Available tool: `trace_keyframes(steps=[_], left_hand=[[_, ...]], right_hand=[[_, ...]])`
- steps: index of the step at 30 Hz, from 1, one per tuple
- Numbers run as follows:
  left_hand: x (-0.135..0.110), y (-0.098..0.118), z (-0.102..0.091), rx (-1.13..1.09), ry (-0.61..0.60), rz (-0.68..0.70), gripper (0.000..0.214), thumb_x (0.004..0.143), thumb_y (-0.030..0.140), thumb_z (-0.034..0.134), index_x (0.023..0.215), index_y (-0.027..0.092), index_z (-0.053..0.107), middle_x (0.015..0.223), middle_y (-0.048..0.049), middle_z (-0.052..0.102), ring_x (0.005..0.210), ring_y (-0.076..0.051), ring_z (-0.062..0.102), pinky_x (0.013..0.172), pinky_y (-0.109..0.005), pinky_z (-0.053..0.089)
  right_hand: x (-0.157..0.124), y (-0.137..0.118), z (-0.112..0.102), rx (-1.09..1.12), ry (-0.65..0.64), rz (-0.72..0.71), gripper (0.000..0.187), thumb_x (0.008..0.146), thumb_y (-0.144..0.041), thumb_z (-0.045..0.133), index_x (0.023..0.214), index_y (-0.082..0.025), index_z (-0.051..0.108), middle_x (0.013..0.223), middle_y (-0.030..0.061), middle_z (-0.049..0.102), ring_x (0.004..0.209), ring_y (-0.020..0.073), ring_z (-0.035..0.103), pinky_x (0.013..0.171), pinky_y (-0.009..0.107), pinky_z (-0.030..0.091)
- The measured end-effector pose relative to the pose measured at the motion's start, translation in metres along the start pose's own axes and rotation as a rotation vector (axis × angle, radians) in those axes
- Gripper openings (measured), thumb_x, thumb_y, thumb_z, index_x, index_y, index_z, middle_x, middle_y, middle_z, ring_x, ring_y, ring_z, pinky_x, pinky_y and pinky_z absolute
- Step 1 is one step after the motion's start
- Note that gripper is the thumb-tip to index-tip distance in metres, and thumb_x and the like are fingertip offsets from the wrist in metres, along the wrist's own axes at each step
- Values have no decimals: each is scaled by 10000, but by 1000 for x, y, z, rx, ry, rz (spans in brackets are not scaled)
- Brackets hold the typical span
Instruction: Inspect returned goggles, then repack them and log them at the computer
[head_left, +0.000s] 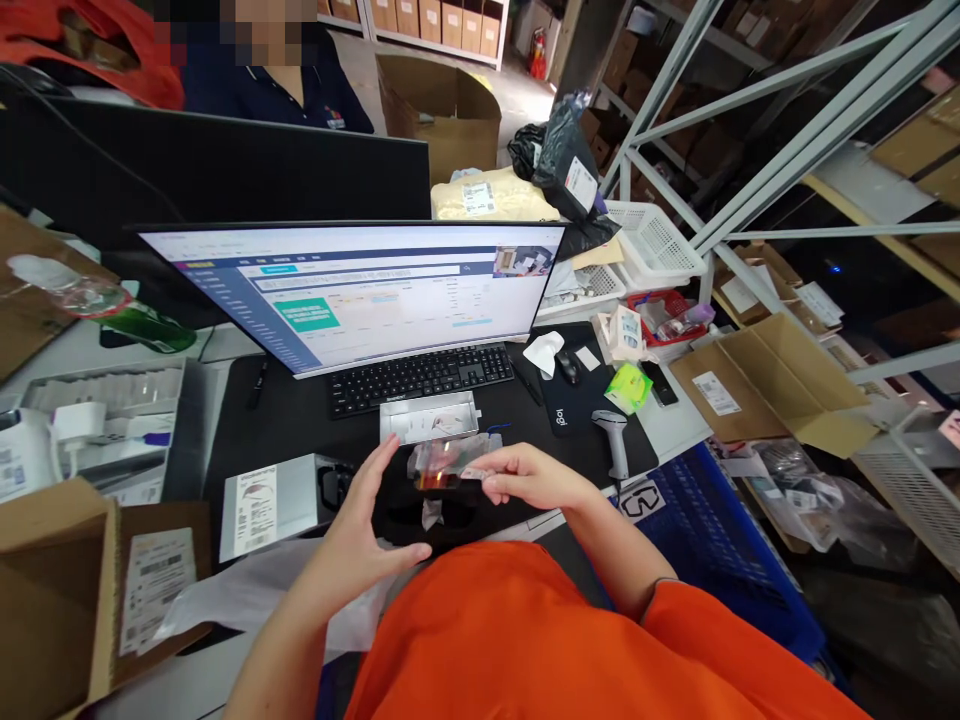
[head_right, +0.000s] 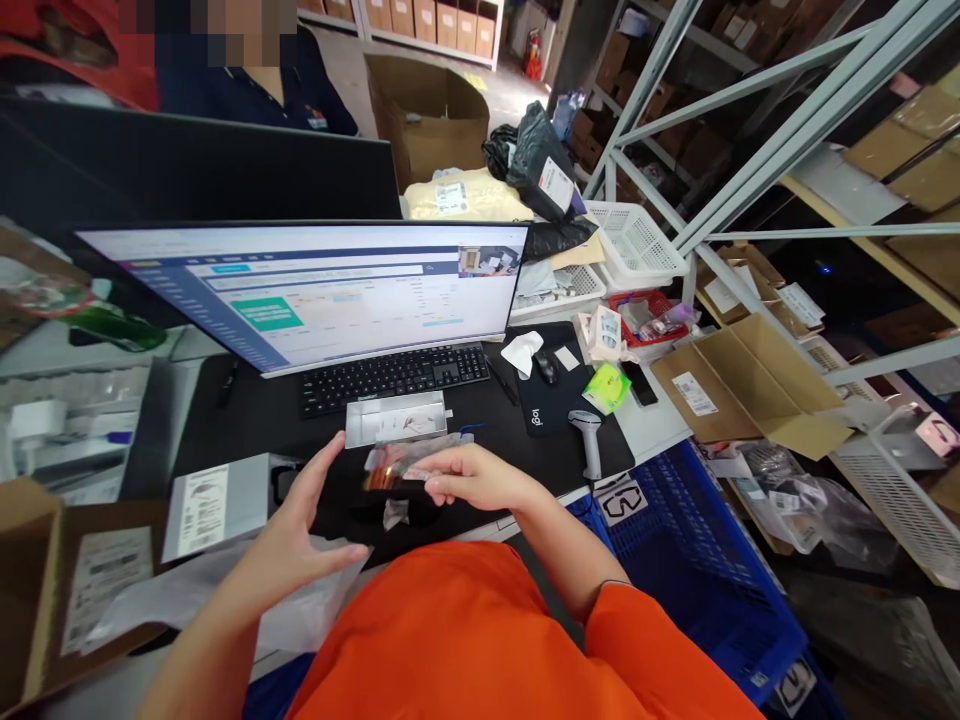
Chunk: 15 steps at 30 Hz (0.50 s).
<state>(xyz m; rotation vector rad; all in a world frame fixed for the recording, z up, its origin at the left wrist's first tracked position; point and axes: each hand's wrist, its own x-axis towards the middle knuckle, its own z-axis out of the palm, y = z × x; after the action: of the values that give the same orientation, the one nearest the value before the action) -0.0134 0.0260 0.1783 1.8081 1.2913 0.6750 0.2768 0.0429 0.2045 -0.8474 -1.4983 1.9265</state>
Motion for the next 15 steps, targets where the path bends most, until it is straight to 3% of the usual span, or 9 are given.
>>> trace_keyframes(steps=[2, 3, 5, 6, 7, 9, 12, 15], left_hand=[[4, 8, -7, 66, -27, 42, 1054, 667, 431, 848, 1560, 305, 303, 1668, -130, 280, 1523, -355, 287, 1219, -588, 296], [5, 11, -9, 76, -49, 50, 921, 681, 417, 835, 1496, 287, 428, 1629, -135, 364, 1486, -352, 365, 1198, -563, 350], [6, 14, -7, 56, -109, 54, 460, 744, 396, 776, 1173, 253, 694, 1456, -128, 584, 1337, -328, 556, 1107, -483, 478], [4, 13, -6, 31, -128, 50, 227, 773, 388, 744, 942, 237, 739, 1336, -122, 671, 1238, -311, 631, 1034, -438, 533], [2, 10, -4, 2, -124, 42, 168, 789, 384, 723, 741, 224, 707, 1221, -119, 725, 1146, -297, 677, 955, -398, 569], [-5, 2, -3, -71, -59, 6, 323, 773, 387, 737, 545, 210, 592, 1061, -118, 762, 1037, -285, 707, 840, -350, 587], [-23, -14, -10, -260, 113, -144, 277, 692, 404, 814, 590, 206, 650, 985, -100, 762, 976, -278, 714, 774, -328, 592], [-43, -25, -25, -508, 377, -337, 254, 606, 418, 874, 661, 224, 719, 943, -52, 746, 937, -254, 709, 751, -309, 603]], right_hand=[[0, 2, 4, 55, -71, -1, 557, 896, -551, 690, 1213, -93, 707, 693, -18, 580, 627, 85, 500, 608, 223, 424], [0, 4, 6, 85, -102, 1, 573, 887, -556, 699, 1222, -91, 705, 689, -17, 584, 622, 84, 505, 606, 223, 429], [1, 10, 7, 117, -131, 5, 582, 879, -556, 708, 1235, -96, 702, 695, -11, 600, 619, 85, 526, 611, 224, 447], [1, 13, 7, 118, -129, 11, 578, 877, -548, 712, 1248, -105, 699, 707, -7, 614, 617, 87, 542, 615, 225, 457], [1, 18, 6, 108, -117, 20, 572, 872, -532, 723, 1264, -116, 693, 724, -3, 629, 617, 90, 562, 618, 225, 467], [0, 28, 0, 55, -67, 47, 558, 845, -473, 764, 1287, -142, 685, 755, 1, 658, 624, 101, 604, 626, 225, 483], [-2, 50, -15, -147, 54, 94, 425, 846, -341, 758, 1234, -171, 723, 791, 10, 699, 640, 123, 637, 635, 230, 498], [2, 76, -29, -521, 224, 106, 260, 935, -207, 596, 1123, -176, 773, 815, 40, 736, 713, 163, 673, 714, 273, 524]])
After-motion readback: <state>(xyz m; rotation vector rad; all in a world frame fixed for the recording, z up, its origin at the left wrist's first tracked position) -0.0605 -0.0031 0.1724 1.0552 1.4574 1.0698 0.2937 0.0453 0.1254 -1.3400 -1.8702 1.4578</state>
